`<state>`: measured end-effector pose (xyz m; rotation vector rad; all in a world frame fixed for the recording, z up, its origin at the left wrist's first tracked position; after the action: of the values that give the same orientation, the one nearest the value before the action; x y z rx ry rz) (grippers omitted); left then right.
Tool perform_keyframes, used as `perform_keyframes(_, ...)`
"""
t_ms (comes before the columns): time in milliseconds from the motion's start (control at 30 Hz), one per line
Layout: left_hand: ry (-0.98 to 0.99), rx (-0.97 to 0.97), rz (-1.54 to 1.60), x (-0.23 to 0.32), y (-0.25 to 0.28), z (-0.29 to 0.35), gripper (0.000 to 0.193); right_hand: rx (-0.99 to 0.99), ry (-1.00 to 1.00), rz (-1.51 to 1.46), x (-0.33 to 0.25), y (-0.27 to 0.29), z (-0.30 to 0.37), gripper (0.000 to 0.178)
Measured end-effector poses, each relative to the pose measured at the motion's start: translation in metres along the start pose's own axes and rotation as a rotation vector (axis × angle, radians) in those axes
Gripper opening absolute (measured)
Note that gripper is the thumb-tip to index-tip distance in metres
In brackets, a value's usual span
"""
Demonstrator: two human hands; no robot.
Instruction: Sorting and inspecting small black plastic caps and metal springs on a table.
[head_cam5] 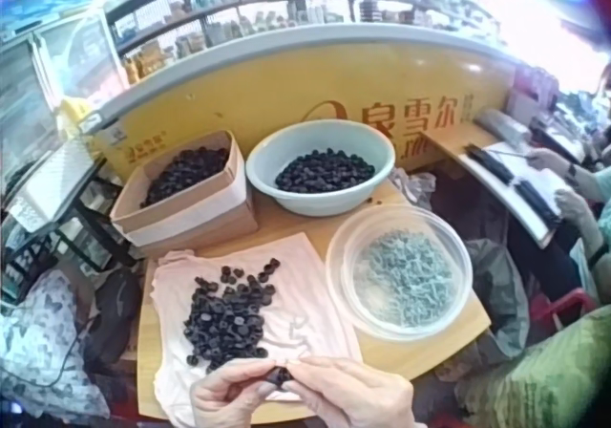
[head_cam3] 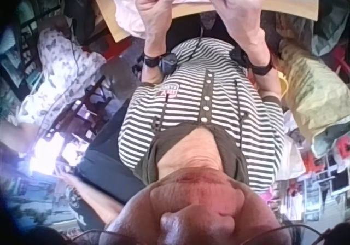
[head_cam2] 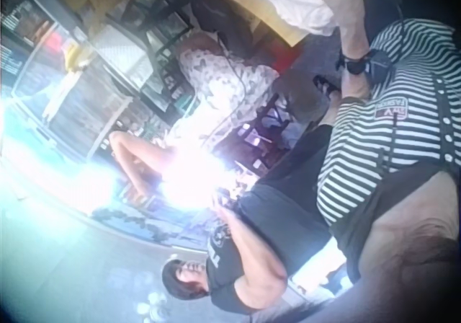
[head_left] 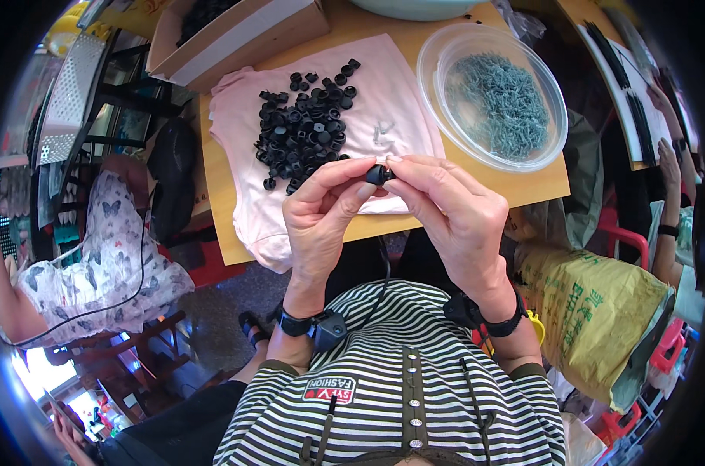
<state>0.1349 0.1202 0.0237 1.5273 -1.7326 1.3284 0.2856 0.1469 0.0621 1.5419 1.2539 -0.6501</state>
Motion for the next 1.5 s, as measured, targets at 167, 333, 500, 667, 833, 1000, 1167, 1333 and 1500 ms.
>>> perform_keyframes(167,0.025,-0.039,-0.023,-0.002,0.003,0.002,0.025,-0.007,0.027,0.030,0.000,-0.001,0.002,0.024)
perform_keyframes(333,-0.002,-0.066,-0.092,-0.003,0.004,0.000,0.026,-0.015,0.056,0.066,0.003,-0.002,0.002,0.025)
perform_keyframes(500,-0.006,-0.107,-0.106,-0.003,0.004,0.000,0.025,-0.032,-0.029,0.002,0.006,-0.002,0.001,0.023)
perform_keyframes(667,0.159,-0.024,0.080,-0.013,0.000,0.003,0.025,-0.025,-0.165,-0.162,0.017,-0.006,-0.002,0.018)
perform_keyframes(833,0.141,0.023,0.109,-0.019,-0.001,0.005,0.023,0.028,-0.239,-0.295,0.024,-0.014,-0.001,0.012)
perform_keyframes(1000,0.119,0.042,0.106,-0.021,0.001,0.005,0.022,0.027,-0.212,-0.262,0.026,-0.016,0.000,0.012)
perform_keyframes(1167,0.186,0.095,0.140,-0.023,0.003,0.007,0.020,-0.005,-0.042,-0.068,0.019,-0.012,-0.001,0.025)
perform_keyframes(1333,0.235,0.129,0.208,-0.025,0.003,0.009,0.018,-0.023,-0.008,-0.048,0.021,-0.017,0.000,0.034)
perform_keyframes(1500,0.273,0.163,0.255,-0.030,0.003,0.012,0.017,0.003,0.048,0.030,0.028,-0.018,0.000,0.034)
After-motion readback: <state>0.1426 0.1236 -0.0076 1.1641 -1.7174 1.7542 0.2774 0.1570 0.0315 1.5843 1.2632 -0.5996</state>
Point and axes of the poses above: each hand's wrist, its own z-axis away from the middle knuckle, its own y-axis out of the back of the hand, x = y × z, the point moved 5 cm from there along -z, towards the middle knuckle, and after that the axes turned 15 degrees about -y, right-handed, at the moved point
